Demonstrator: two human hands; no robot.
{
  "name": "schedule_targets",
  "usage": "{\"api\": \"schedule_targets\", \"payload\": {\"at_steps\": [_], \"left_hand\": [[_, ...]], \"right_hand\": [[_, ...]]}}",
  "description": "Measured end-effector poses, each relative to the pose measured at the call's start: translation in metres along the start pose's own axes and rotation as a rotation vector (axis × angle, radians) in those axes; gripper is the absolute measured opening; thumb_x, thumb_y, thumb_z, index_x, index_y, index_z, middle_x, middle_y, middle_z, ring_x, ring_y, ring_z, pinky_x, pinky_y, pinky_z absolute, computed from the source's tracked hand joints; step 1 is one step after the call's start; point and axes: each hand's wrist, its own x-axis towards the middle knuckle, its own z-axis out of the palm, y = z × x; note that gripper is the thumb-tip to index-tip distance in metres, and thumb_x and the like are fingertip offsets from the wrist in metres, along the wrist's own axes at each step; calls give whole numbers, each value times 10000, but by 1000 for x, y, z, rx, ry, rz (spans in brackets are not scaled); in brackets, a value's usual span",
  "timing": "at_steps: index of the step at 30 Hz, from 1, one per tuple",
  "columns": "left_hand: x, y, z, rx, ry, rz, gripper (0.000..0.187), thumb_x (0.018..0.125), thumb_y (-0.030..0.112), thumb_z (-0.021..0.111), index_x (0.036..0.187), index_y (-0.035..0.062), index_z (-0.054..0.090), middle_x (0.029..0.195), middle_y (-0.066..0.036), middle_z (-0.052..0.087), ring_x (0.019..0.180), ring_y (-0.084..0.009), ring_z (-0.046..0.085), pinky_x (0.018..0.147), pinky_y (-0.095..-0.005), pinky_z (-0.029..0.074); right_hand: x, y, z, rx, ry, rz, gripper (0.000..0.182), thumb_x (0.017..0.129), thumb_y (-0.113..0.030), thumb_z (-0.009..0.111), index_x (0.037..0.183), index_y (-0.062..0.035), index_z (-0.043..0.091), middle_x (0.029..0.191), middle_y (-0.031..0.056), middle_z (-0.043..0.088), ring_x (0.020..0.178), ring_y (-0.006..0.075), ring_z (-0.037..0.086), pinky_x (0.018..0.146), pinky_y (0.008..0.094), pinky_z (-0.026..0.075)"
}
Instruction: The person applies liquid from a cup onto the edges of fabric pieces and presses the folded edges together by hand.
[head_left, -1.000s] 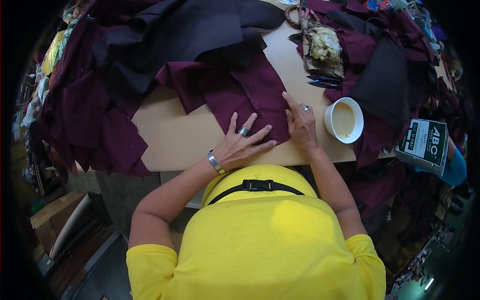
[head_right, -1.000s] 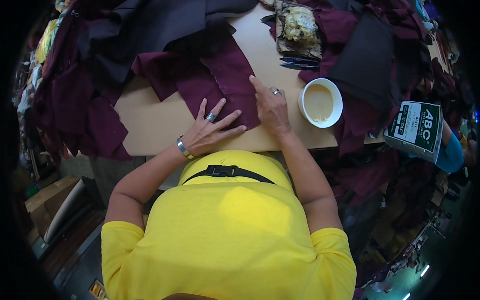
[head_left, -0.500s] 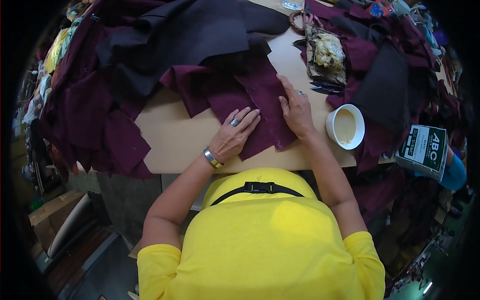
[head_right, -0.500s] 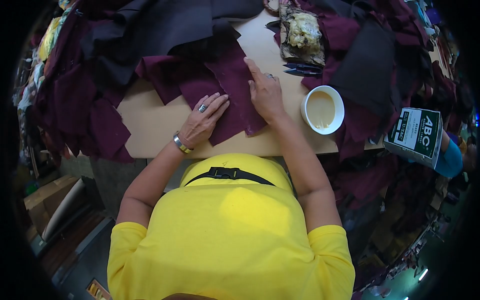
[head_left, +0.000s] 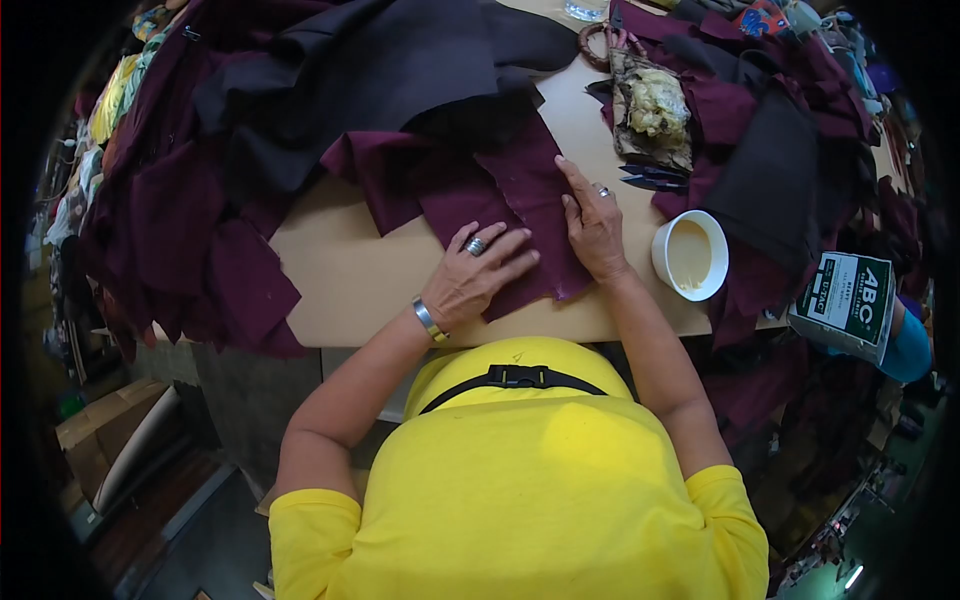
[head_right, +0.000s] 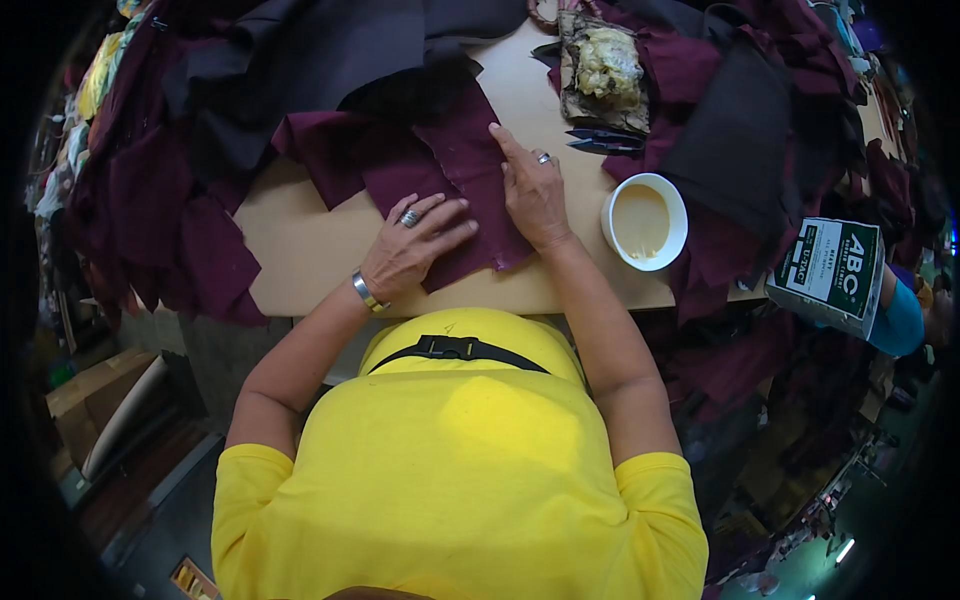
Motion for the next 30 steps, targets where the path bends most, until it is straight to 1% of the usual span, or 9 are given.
{"api": "schedule_targets", "payload": {"at_steps": [4,7,10,13,14,18,24,27,30], "left_hand": [[8,-9,6,36,67,-98,442,753,32,500,1190,85,542,1231,-83,496,1089,-232,516,920,-359,405],[7,-11,11,21,70,-99,460,746,33,507,1196,120,542,1248,-72,490,1106,-236,500,927,-386,396],[3,-10,5,67,28,9,468,739,35,517,1187,166,555,1254,-55,495,1126,-237,483,952,-409,381],[0,-9,6,38,7,78,471,733,37,523,1168,211,571,1255,-39,502,1146,-234,465,991,-429,350],[2,-11,6,-47,8,73,457,725,5,529,1160,139,571,1231,-70,510,1145,-251,473,1001,-406,365],[15,-21,4,-32,125,-72,441,704,-69,527,1143,-22,529,1171,-145,508,1137,-298,485,957,-349,424],[15,-25,11,-14,135,-93,469,695,-63,530,1162,-31,508,1185,-155,489,1127,-296,489,963,-360,417],[15,-23,11,-11,129,-119,479,705,-38,532,1178,31,525,1200,-122,492,1126,-281,486,978,-359,402],[14,-21,1,65,43,2,467,723,-1,529,1173,120,553,1214,-78,496,1131,-260,478,992,-354,377]], "right_hand": [[0,-1,0,6,15,-11,591,746,35,548,1302,-133,443,904,116,629,709,264,555,684,376,404],[0,-1,-2,16,-15,16,590,744,36,546,1301,-130,445,903,115,629,715,264,555,688,377,405],[1,0,-1,29,27,-19,588,740,35,548,1296,-130,451,904,119,625,724,266,557,691,380,407],[4,-2,-6,-31,-94,24,610,743,20,558,1317,-130,418,922,121,622,735,275,560,696,379,411],[6,-3,-7,-33,-98,32,606,756,9,562,1325,-133,407,893,135,613,736,291,557,694,386,413],[28,-6,-7,-40,-77,85,626,781,-18,576,1354,-152,363,824,167,588,738,330,549,693,403,416],[39,3,13,18,-47,124,637,775,-2,573,1351,-185,371,819,168,581,749,330,551,719,405,411],[38,6,18,50,20,70,638,768,9,571,1345,-189,383,843,161,591,748,323,551,728,401,406],[36,9,21,40,52,32,632,757,5,561,1336,-189,395,874,122,610,741,285,560,717,384,393]]}}
